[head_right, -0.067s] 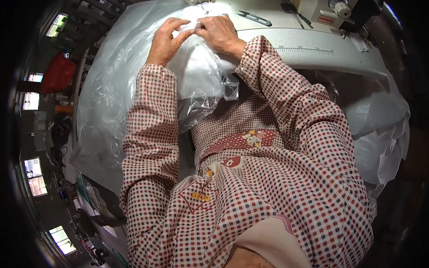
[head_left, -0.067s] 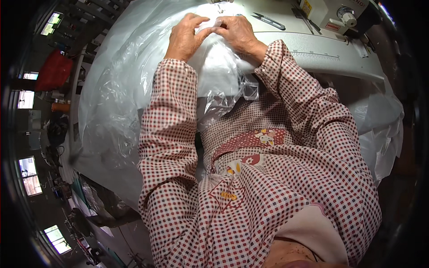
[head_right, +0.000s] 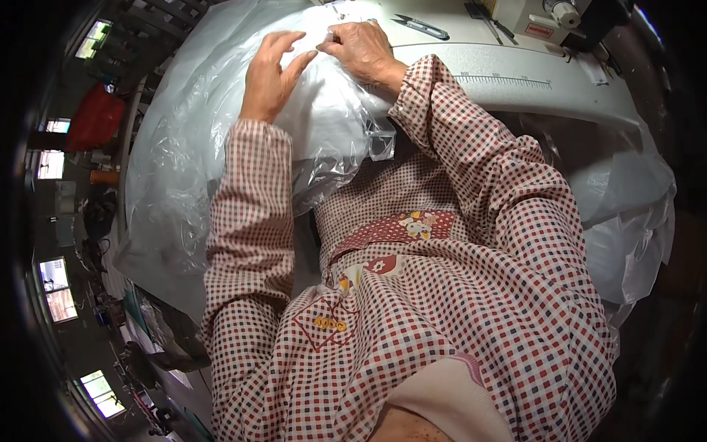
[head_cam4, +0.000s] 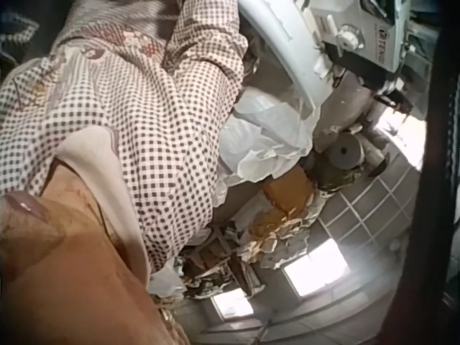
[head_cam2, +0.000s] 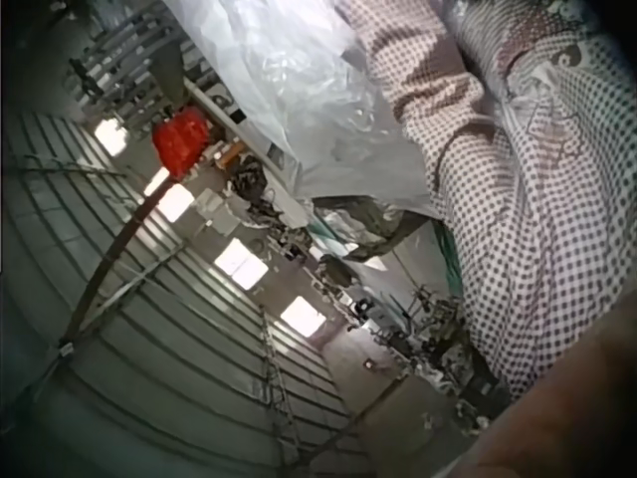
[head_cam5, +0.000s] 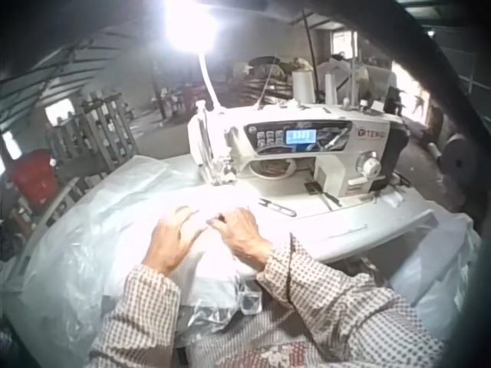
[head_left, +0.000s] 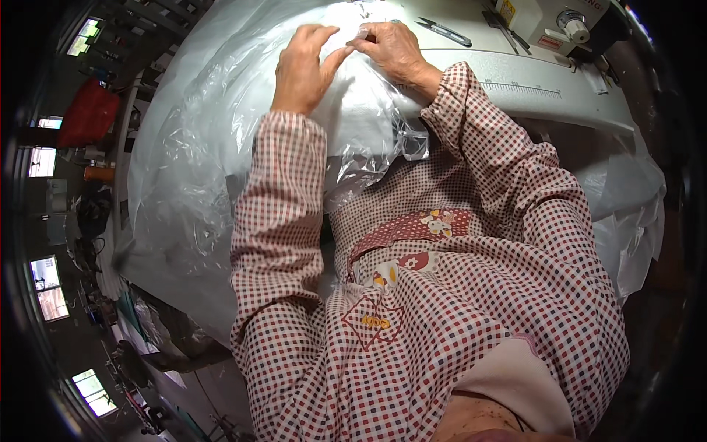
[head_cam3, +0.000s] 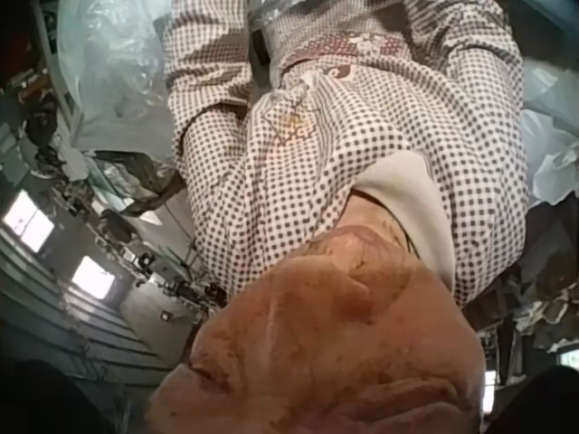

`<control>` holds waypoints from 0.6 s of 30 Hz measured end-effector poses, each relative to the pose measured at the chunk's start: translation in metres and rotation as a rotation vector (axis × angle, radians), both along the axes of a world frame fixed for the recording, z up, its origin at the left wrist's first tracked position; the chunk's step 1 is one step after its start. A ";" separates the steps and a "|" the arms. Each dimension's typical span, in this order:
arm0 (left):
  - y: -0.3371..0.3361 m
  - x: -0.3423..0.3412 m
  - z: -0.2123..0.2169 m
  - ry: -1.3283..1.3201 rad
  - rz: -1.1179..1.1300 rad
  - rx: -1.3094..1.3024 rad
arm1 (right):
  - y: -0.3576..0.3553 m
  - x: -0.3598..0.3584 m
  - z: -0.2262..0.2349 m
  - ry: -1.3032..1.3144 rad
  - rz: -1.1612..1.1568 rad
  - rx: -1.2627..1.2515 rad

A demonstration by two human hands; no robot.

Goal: The person aligns and folds plastic sheets by hand and stitches their edges using a sewing machine.

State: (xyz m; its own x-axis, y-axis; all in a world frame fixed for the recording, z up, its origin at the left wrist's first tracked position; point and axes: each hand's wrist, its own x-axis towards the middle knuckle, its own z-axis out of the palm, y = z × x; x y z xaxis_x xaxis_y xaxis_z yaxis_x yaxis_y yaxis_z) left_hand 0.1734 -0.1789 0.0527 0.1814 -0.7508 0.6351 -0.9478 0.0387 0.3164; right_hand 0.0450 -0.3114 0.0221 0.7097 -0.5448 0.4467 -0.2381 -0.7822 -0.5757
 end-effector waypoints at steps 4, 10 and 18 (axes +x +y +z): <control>0.052 -0.021 -0.017 -0.193 0.199 0.228 | -0.007 0.000 -0.006 -0.042 -0.023 0.009; 0.101 0.056 -0.020 -0.442 0.450 0.338 | 0.003 -0.007 -0.009 -0.099 0.021 -0.027; 0.083 0.064 0.003 -0.722 0.508 0.402 | -0.001 -0.002 -0.013 -0.043 -0.013 -0.118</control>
